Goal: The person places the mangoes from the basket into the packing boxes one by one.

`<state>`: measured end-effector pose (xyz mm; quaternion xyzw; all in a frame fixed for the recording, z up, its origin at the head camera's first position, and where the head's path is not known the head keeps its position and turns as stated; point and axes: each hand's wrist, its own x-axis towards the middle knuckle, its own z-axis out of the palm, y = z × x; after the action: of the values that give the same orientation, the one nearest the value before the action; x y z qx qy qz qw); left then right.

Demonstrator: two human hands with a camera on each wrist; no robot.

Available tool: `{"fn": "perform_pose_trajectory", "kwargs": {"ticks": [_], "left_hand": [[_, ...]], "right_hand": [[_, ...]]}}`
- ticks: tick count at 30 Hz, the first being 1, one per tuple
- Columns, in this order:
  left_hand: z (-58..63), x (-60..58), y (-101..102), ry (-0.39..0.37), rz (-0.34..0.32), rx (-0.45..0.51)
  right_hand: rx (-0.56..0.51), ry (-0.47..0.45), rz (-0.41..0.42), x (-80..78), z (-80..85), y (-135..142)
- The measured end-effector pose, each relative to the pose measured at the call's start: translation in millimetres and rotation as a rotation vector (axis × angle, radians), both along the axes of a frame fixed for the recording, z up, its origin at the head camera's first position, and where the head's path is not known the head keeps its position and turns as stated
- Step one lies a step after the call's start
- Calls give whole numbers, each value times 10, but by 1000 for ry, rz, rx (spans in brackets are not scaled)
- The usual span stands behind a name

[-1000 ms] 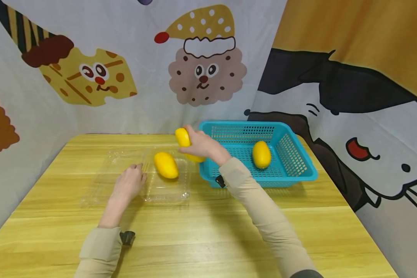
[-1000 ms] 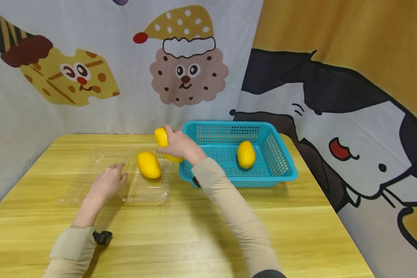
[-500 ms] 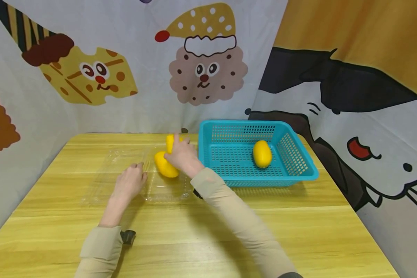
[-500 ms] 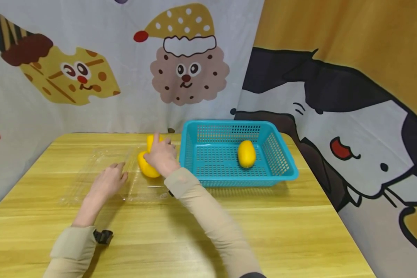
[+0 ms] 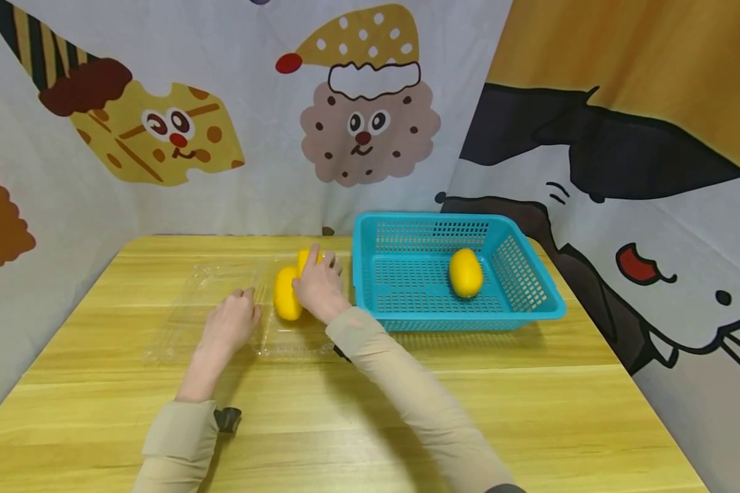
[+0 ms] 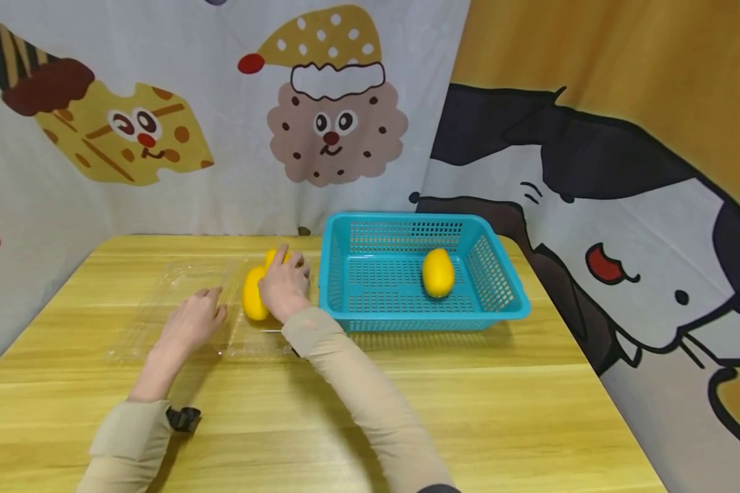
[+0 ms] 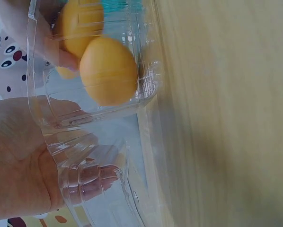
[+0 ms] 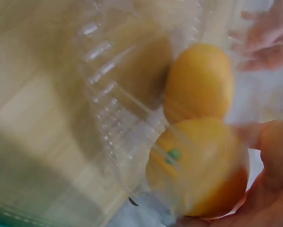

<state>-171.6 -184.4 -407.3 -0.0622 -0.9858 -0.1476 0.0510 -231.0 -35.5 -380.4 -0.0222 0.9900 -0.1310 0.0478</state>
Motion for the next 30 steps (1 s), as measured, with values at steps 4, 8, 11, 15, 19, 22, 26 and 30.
{"fn": "perform_pose_trajectory", "kwargs": {"ticks": [4,8,11,15,19,22,26,30], "left_hand": [[4,1,4,-6,2,-1],[8,3,8,-9,2,-2],[8,6,7,-7,1,-2],[11,9,3,-11,1,0],[15,10,5,-13,0,0],[14,12,6,-6,-4,0],[7,10,4,5,-10,-2],[3,5,7,11,-12,-6]], "right_hand": [[37,-1,26,8,-61,-17],[40,-4,21,6,-100,-27],[16,-15,6,1,-115,-29],[-1,-23,4,0,-137,-29],[46,-6,10,8,-169,-39],[131,22,30,18,-187,-43],[263,73,71,27,-211,-45],[387,153,134,28,-233,-44]]}}
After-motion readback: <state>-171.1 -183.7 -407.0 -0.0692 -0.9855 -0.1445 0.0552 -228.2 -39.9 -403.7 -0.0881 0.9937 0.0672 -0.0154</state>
